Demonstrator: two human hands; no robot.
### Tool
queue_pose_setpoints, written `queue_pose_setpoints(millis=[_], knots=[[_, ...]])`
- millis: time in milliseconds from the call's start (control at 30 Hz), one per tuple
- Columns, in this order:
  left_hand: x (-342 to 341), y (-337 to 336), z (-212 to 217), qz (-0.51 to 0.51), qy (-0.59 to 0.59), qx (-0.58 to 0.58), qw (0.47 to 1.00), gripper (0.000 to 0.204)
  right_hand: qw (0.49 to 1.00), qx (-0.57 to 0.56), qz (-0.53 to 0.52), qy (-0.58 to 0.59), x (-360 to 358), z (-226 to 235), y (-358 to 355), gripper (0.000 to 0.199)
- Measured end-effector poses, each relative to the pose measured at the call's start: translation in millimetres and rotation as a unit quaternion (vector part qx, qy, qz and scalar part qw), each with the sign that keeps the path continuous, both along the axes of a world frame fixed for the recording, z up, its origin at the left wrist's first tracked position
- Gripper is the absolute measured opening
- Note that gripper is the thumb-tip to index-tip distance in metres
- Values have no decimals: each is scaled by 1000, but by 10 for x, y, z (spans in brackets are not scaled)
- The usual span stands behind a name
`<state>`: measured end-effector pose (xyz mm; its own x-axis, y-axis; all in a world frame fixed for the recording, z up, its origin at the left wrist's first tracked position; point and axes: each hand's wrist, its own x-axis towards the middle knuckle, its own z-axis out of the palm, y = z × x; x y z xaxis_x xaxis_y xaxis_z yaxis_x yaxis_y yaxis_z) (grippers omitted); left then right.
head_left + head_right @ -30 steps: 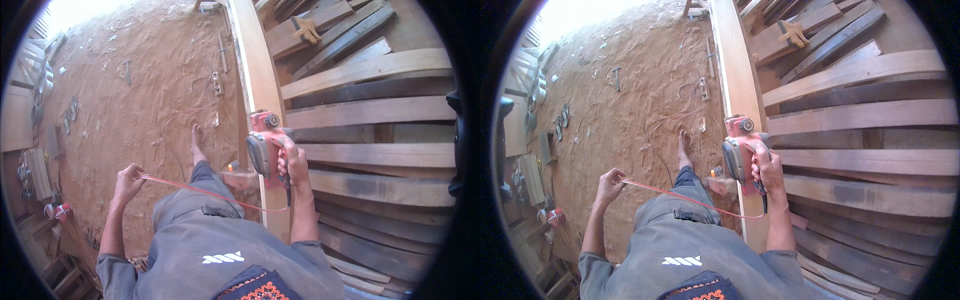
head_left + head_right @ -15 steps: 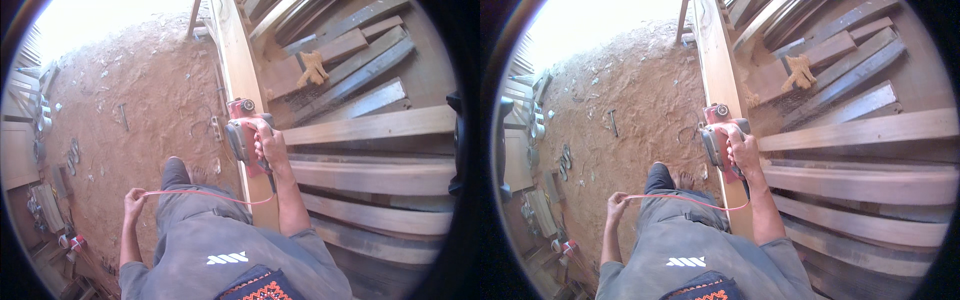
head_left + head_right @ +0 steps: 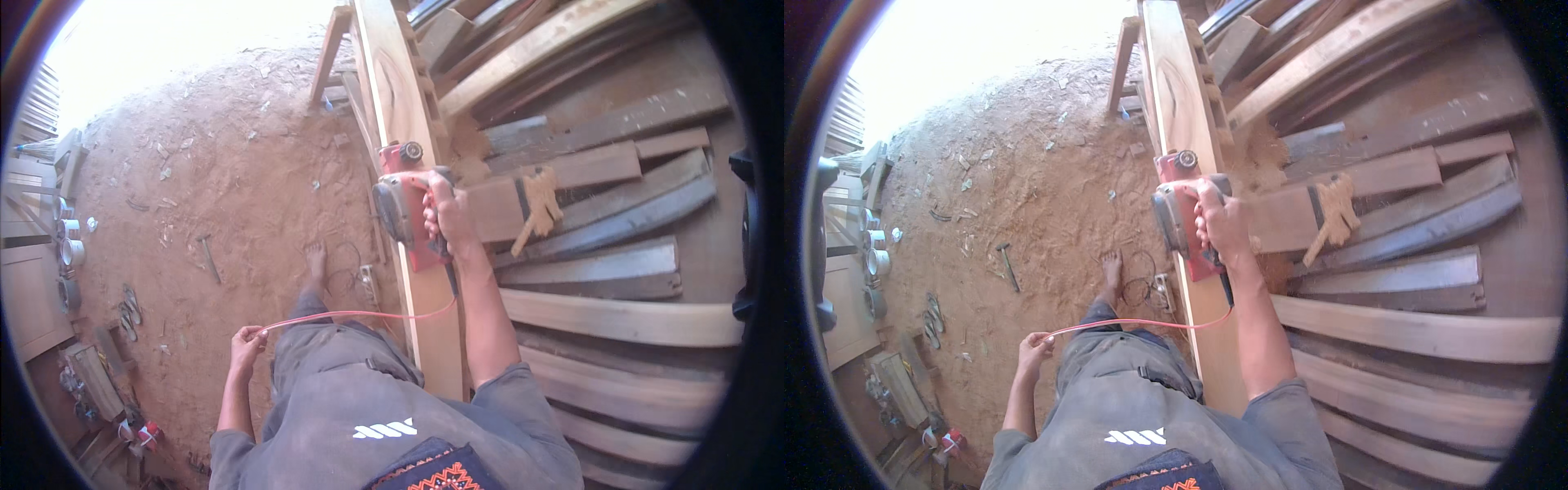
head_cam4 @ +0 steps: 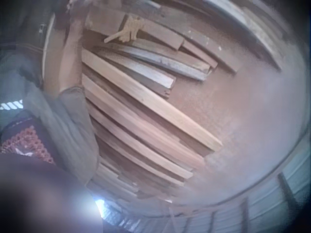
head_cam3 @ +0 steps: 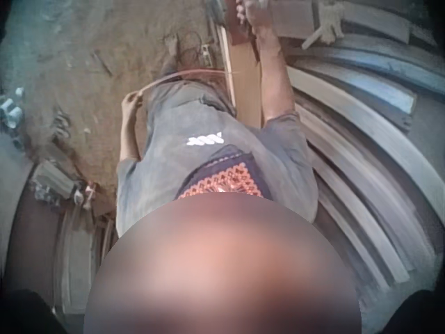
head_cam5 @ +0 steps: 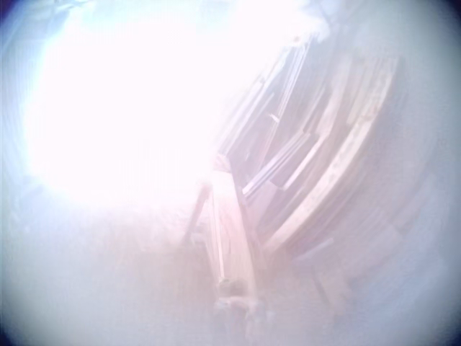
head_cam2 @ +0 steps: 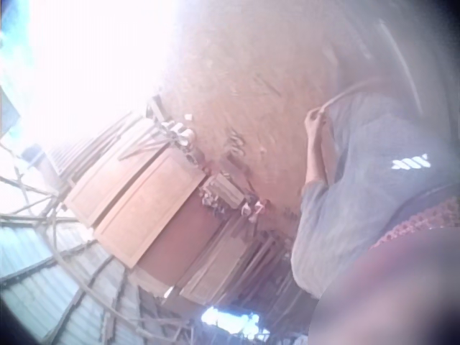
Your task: The person sands a long wooden plank using a handheld electric sander. They repeatedly move the sander along the plank's length, pause to inspect the surface, and flip the plank to sand the opposite side.
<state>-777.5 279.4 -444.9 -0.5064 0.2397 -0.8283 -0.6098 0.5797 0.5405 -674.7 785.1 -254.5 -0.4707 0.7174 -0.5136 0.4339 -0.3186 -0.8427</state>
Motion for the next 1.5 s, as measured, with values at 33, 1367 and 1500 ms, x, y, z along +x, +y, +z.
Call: queue_pose_setpoints(millis=[33,1367,1500], knots=[[-195,117,76,15,9,3,1000,30,1000,7,0,4,-310,-25,242,50],[-861,369,31,-17,4,11,1000,32,997,5,55,61,-1014,-59,741,50],[-418,204,-192,-82,-10,21,996,32,997,23,62,37,486,74,-453,50]])
